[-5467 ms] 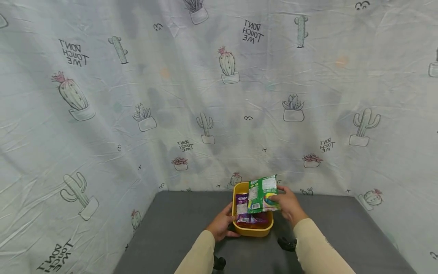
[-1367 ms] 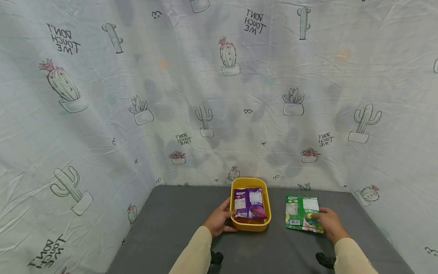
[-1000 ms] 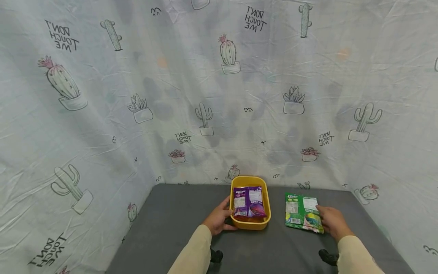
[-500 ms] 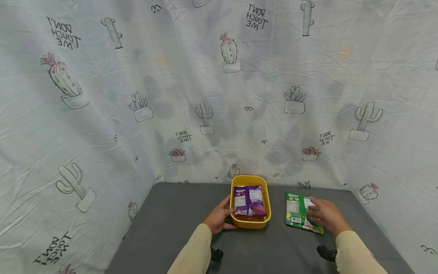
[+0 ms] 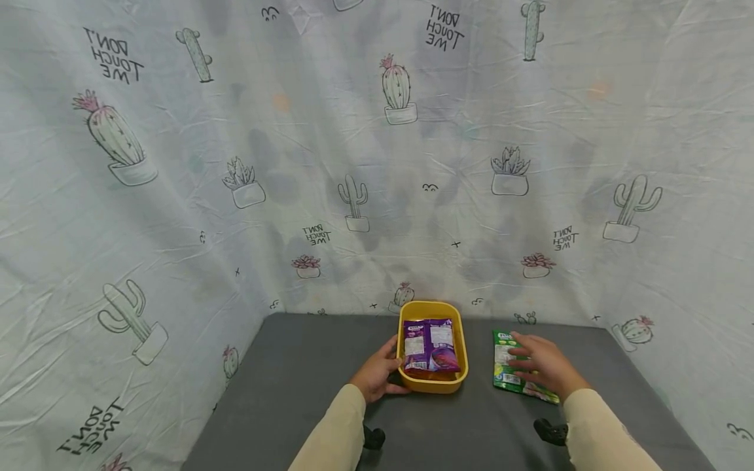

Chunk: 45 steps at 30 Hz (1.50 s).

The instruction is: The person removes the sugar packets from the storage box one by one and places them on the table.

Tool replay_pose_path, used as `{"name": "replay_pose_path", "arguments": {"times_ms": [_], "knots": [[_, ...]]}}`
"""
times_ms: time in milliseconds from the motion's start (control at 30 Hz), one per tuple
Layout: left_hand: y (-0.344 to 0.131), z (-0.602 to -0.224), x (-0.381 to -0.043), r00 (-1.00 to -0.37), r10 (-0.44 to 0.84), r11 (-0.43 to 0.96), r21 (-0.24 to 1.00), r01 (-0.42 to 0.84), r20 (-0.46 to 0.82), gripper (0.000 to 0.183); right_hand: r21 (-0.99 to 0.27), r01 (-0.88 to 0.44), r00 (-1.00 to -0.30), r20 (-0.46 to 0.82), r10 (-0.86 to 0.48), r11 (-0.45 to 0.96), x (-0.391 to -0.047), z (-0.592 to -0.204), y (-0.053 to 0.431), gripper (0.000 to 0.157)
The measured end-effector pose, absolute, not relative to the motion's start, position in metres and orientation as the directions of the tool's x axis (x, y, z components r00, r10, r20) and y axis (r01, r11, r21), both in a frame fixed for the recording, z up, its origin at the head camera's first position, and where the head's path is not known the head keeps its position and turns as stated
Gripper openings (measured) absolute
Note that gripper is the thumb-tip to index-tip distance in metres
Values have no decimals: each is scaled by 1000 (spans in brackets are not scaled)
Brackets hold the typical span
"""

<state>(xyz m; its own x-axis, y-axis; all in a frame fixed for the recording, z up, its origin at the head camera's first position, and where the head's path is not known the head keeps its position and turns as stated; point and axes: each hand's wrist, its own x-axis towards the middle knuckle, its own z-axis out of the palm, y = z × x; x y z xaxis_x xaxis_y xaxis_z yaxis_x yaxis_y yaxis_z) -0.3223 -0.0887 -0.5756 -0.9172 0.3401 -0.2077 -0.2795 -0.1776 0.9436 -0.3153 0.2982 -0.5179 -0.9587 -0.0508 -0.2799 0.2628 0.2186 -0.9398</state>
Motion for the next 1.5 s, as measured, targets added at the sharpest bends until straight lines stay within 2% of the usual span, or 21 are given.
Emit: {"name": "replay_pose_path", "arguments": {"times_ms": [267, 400, 633, 833, 1500], "knots": [[-89, -577, -323, -919, 324, -178, 940, -291, -223, 66, -940, 260, -955, -284, -83, 218, -319, -514, 278, 93], [-89, -578, -324, -919, 323, -180, 938, -295, -227, 66, -940, 261, -952, -288, -101, 219, -319, -512, 271, 98], [-89, -577, -323, -916, 331, -185, 936, -298, -226, 66, -949, 249, -951, -277, -134, 193, -323, -510, 263, 92], [-89, -576, -321, -916, 334, -187, 937, -296, -223, 66, -947, 266, -948, -291, -131, 180, -325, -505, 253, 98], [-89, -578, -322, -916, 342, -190, 939, -288, -212, 67, -959, 266, -950, -279, -143, 99, -333, -500, 226, 101]]}}
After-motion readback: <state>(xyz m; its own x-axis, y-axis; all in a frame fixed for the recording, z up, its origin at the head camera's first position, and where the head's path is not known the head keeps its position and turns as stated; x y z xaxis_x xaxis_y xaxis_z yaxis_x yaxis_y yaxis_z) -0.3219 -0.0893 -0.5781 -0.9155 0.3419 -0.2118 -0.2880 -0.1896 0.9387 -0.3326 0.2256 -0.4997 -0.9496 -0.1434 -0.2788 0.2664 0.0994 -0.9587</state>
